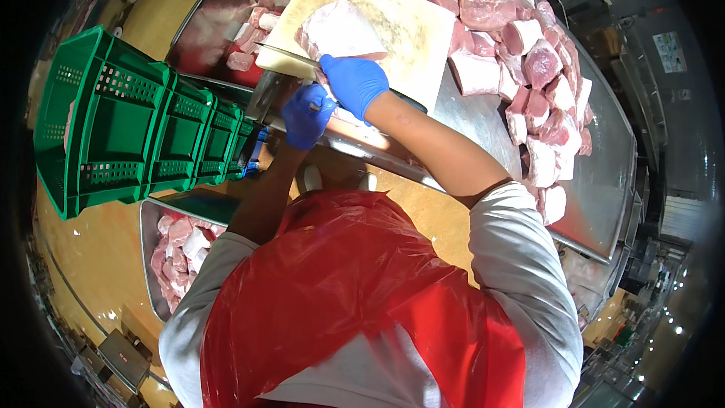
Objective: The person cuts large pieces of raw meat into smaller portions using a knife on a cutting board. The cut pieces are placed into green crates and a metal tray. The person wears blue gloves and a red apron while working at a stainless steel table.
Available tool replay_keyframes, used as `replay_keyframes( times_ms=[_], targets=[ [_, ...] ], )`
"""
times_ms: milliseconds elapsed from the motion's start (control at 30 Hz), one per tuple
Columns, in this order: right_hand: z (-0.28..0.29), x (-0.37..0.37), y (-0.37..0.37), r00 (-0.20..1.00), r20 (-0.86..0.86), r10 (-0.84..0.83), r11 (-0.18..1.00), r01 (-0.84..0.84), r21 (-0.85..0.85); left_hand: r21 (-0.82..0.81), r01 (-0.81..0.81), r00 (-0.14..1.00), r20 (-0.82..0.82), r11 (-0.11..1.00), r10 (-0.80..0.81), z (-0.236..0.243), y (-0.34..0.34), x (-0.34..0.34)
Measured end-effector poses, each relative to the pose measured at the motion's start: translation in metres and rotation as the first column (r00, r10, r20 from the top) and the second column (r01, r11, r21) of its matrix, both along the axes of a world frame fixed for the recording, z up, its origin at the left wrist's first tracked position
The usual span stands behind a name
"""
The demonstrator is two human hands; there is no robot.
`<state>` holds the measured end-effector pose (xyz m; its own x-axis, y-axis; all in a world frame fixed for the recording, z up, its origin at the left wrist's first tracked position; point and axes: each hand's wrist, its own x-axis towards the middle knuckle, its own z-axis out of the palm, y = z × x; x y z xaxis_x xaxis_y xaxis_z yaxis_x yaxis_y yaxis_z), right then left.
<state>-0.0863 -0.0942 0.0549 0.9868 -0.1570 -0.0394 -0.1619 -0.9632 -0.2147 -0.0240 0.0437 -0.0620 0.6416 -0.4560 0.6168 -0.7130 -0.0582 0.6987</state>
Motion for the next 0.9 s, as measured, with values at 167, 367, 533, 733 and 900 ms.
replay_keyframes(
  times_ms=[167,367,533,733,900],
  targets=[
    [0.019,-0.084,-0.051,0.997,-0.030,0.074,0.996,-0.076,-0.052,-0.485,-0.184,0.646,-0.715,0.855,-0.266,0.010,0.033,0.016],
    [0.035,-0.212,-0.121,0.995,0.034,-0.095,0.981,0.099,-0.168,-0.333,-0.548,0.773,0.151,0.767,0.617,0.213,0.203,0.110],
    [-0.006,-0.214,-0.092,0.851,0.334,-0.406,0.900,0.309,0.306,0.151,-0.937,0.329,0.688,0.315,0.647,0.309,0.402,0.248],
    [-0.009,-0.145,-0.045,0.647,0.182,-0.740,0.515,0.372,0.772,0.208,-0.316,0.787,0.602,0.925,0.134,0.226,0.084,0.151],
    [0.023,-0.122,-0.044,0.668,0.274,-0.692,0.566,0.265,0.781,0.506,0.128,0.726,0.538,0.853,-0.428,0.091,-0.097,0.077]
  ],
)
